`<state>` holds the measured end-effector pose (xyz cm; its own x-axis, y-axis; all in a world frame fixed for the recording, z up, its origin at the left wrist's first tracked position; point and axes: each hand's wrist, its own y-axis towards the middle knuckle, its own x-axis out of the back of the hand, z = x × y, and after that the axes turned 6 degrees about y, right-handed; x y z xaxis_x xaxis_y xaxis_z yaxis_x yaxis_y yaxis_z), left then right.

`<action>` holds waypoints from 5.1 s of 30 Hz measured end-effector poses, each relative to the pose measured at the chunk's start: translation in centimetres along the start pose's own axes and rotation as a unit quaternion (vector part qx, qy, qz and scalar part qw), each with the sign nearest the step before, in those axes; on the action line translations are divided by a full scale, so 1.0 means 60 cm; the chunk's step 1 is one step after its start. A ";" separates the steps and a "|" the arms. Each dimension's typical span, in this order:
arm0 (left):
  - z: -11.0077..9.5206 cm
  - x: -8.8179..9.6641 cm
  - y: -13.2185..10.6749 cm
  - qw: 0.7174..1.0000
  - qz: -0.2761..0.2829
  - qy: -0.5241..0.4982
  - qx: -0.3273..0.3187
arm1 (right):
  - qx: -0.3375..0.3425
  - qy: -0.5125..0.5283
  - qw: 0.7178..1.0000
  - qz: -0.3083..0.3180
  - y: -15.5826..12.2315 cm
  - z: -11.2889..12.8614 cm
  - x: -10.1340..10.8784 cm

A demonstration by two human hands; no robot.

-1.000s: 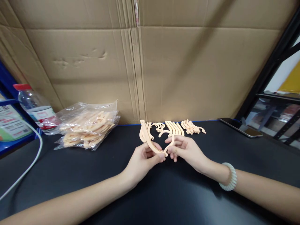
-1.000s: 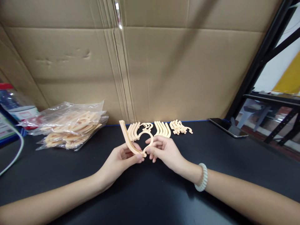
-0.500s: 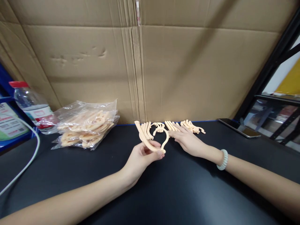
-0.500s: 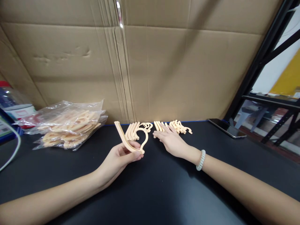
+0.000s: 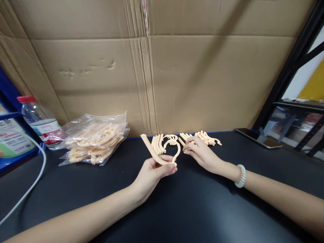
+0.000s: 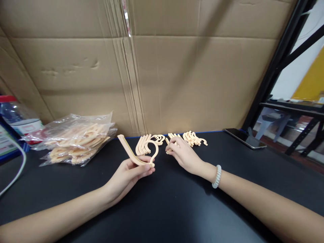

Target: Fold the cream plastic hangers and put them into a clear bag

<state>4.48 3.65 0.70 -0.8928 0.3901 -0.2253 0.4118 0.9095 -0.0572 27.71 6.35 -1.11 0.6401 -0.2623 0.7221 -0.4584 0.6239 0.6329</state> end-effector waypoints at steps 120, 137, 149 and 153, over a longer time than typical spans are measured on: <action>-0.050 0.138 0.084 0.802 0.173 0.536 -0.198 | -0.214 0.172 0.916 0.293 -0.012 -0.075 0.100; -0.053 0.136 0.084 0.812 0.185 0.520 -0.190 | -0.242 0.160 0.911 0.292 -0.010 -0.070 0.102; -0.062 0.136 0.084 0.858 0.140 0.471 -0.148 | -0.346 0.215 0.833 0.373 -0.019 -0.089 0.144; -0.056 0.137 0.089 0.859 0.109 0.476 -0.150 | -0.350 0.239 0.831 0.360 -0.022 -0.093 0.141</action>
<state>-1.29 12.18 1.81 -0.6033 0.3668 0.7081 0.6504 0.7402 0.1706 37.21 7.41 2.61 0.6037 0.5830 0.5437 -0.4654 0.8115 -0.3534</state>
